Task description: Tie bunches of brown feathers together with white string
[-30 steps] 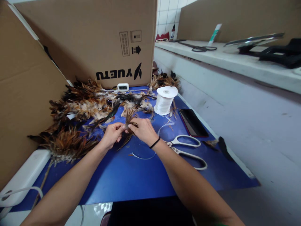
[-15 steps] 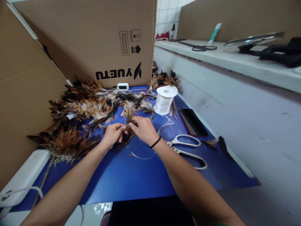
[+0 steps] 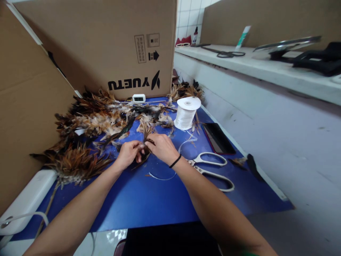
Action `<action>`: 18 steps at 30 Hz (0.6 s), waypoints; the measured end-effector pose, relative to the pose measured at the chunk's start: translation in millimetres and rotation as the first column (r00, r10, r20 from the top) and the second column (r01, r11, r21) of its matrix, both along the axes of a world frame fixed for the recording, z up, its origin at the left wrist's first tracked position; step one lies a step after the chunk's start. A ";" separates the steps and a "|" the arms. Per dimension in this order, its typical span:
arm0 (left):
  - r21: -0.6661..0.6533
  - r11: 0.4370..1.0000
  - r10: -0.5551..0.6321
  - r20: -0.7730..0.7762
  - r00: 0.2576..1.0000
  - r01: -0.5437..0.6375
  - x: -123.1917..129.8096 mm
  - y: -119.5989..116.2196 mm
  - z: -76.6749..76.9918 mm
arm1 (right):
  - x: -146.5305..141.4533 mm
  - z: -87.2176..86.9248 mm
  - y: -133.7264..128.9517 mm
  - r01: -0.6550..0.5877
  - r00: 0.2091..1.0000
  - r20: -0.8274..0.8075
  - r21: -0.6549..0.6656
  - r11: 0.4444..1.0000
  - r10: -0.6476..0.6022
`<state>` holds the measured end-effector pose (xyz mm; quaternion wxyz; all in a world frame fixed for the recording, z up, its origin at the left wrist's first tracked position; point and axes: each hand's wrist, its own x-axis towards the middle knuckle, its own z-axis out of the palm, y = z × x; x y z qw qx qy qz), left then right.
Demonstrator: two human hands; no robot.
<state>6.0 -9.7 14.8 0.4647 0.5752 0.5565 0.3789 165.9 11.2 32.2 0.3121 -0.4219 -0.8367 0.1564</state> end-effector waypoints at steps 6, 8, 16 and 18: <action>0.099 0.995 0.018 -0.056 0.998 -0.012 -1.9 0.4 0.7 | -1.6 1.4 -1.9 0.022 0.993 -0.114 0.002 1.000 -0.022; 0.108 0.994 0.028 -0.018 0.999 -0.026 -4.7 2.7 -2.0 | -1.3 4.6 -2.3 0.055 0.962 -0.269 0.007 0.998 -0.051; 0.108 0.989 0.069 0.251 0.966 -0.098 -13.6 11.6 -13.3 | 2.2 11.5 -0.9 0.264 0.770 -0.598 -0.020 0.964 -0.223; 0.121 0.986 0.075 0.288 0.955 -0.114 -14.7 12.8 -13.4 | 1.4 9.7 -1.4 0.206 0.834 -0.518 -0.026 0.978 -0.189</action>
